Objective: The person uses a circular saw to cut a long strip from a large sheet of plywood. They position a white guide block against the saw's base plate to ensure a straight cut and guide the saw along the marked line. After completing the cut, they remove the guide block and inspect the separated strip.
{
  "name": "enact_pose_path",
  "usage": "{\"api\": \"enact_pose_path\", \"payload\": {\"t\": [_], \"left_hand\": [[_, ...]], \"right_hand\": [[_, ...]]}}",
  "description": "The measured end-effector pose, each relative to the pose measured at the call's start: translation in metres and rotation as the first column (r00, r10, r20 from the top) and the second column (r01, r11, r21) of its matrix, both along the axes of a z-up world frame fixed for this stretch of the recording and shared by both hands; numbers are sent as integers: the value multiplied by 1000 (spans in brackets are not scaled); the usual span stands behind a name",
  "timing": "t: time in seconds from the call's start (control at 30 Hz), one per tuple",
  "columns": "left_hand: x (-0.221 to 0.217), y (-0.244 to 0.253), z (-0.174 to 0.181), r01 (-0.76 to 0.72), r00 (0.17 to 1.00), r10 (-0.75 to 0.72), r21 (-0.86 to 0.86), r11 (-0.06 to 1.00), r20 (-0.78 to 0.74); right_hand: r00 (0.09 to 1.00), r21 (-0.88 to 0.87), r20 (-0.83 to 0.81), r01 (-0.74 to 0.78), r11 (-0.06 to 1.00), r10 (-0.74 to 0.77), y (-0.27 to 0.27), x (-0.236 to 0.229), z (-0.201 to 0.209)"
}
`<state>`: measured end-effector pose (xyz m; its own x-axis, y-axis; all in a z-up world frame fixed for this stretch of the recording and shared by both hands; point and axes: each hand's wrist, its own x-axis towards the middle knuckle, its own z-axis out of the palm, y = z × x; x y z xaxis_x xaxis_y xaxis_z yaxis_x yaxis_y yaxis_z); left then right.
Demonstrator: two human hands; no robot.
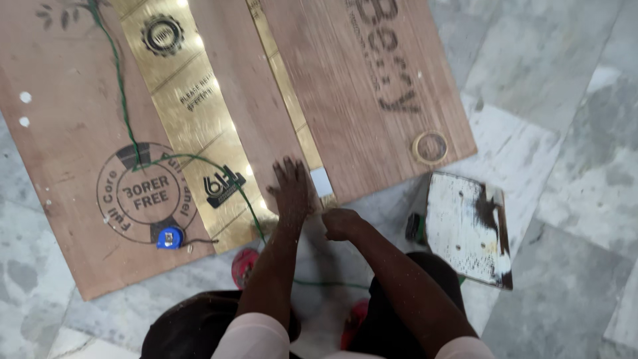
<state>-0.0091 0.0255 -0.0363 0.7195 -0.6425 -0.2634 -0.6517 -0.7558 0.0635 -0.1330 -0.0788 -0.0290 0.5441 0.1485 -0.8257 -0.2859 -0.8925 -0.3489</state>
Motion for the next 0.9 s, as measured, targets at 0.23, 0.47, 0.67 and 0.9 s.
{"api": "enact_pose_path", "payload": {"t": [0.23,0.47,0.67,0.9], "left_hand": [[1,-1,19,1,996,4,55,998,-91],[1,3,-9,38,999,-38,-21,999,17],[4,0,-1,5,986,12,106,994,-164],[3,4,-17,42,999,-42,20,999,14]], "right_hand": [[992,65,110,-70,995,63,44,-2,59],[988,70,111,-116,991,108,49,-2,78],[992,64,99,-89,994,82,44,-6,82],[994,60,72,-91,994,86,45,-5,85]]}}
